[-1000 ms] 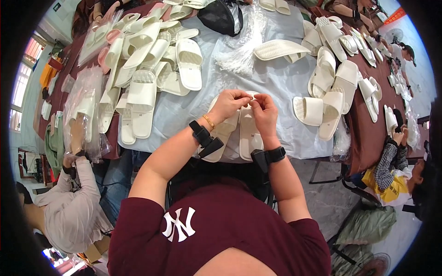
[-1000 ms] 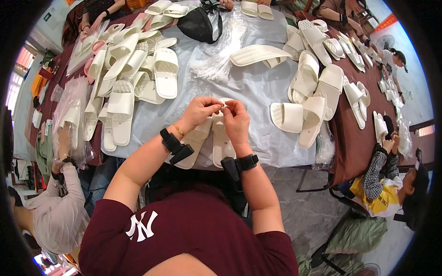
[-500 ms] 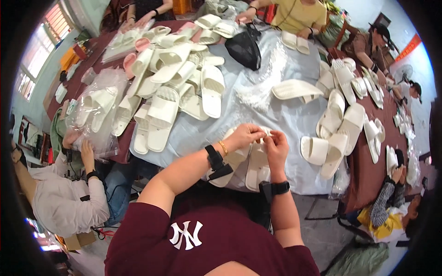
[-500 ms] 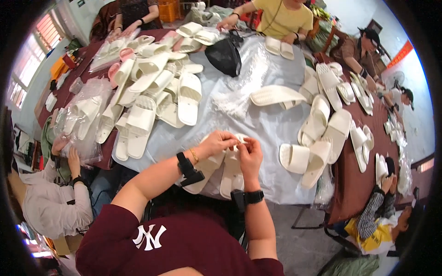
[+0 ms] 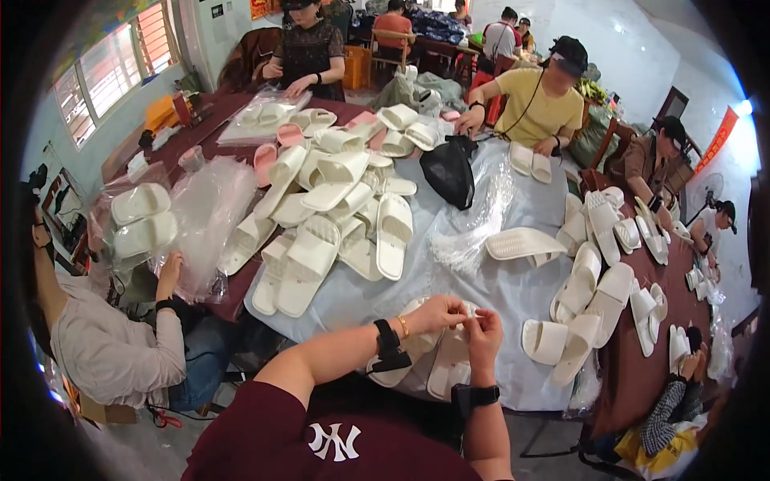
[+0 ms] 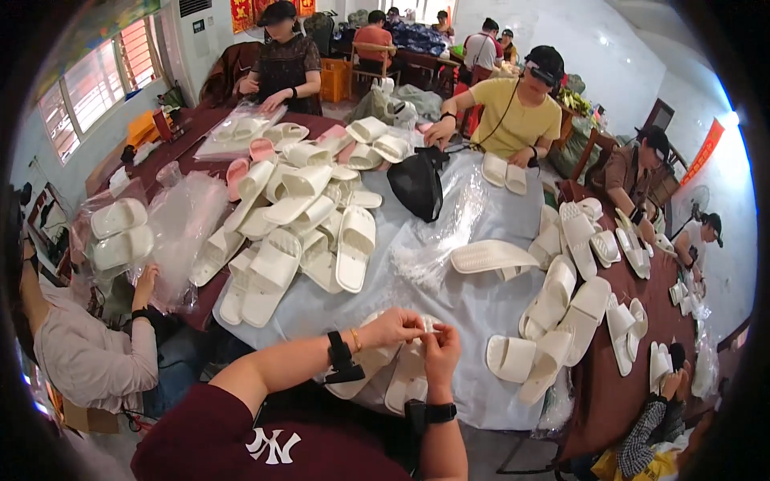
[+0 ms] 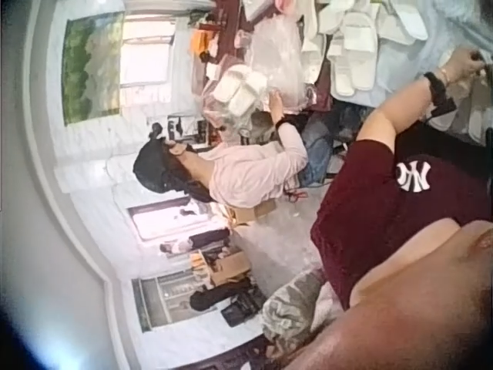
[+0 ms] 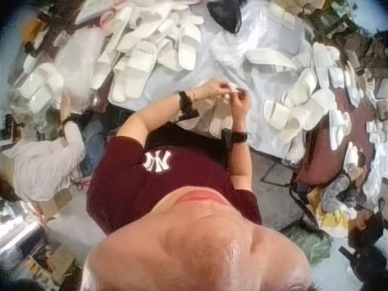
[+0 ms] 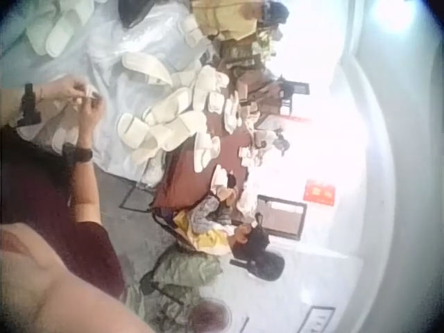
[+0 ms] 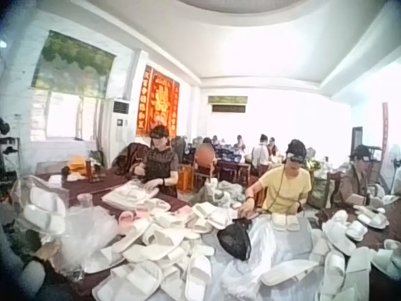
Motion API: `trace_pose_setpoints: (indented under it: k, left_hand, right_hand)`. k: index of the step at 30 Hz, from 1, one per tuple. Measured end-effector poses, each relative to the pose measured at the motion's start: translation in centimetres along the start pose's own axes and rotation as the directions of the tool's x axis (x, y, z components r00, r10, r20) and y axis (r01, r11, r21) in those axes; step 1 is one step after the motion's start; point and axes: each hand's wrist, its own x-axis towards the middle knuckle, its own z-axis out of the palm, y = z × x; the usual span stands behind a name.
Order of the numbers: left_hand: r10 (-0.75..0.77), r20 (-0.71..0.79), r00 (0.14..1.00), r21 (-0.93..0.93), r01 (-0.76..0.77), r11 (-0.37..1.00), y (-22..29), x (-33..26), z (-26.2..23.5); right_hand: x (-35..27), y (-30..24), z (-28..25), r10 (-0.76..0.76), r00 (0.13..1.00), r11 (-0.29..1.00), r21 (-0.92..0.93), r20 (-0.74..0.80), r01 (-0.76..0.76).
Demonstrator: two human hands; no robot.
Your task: Assembling and checking pairs of sandals at a manufacturing table.
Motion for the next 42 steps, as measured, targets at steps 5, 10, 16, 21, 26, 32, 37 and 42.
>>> trace_pose_setpoints:
  k: [5,10,16,21,26,32,37,42]
  left_hand:
    - [-0.025,-0.024,0.999,0.086,0.027,0.996,0.7,-0.6,0.8]
    - [0.155,-0.102,0.983,0.244,-0.126,0.961,-0.3,-0.4,0.8]
    - [0.346,-0.129,0.929,0.390,-0.273,0.880,-0.5,-0.6,0.2]
    - [0.519,-0.076,0.852,0.584,-0.384,0.715,0.8,-0.9,0.7]
    - [0.551,-0.088,0.830,0.658,-0.367,0.658,-0.4,-0.5,1.6]
    - [0.586,-0.078,0.807,0.704,-0.371,0.605,0.6,-1.4,1.9]
    - [0.550,-0.190,0.813,0.742,-0.248,0.623,1.4,-1.5,1.2]
    - [0.792,-0.188,0.580,0.858,-0.296,0.421,4.1,-5.0,1.6]
  right_hand:
    - [-0.2,-0.2,-0.3,0.051,0.998,0.993,0.104,0.029,-0.054]
    - [0.2,0.2,-0.4,0.045,0.997,0.994,0.094,0.064,-0.051]
    - [0.3,-0.1,0.6,0.012,0.996,0.987,0.159,0.093,-0.027]
    - [0.5,0.4,0.0,-0.024,0.986,0.997,0.076,0.165,0.012]
    - [0.2,0.8,0.0,-0.089,0.982,0.994,-0.052,0.168,0.099]
    - [0.8,2.1,-0.7,-0.126,0.971,0.980,-0.129,0.201,0.154]
    - [-0.1,0.8,-0.6,-0.202,0.968,0.873,-0.419,0.150,0.247]
    - [-0.4,0.8,-1.7,-0.110,0.994,0.963,-0.249,-0.012,0.104]
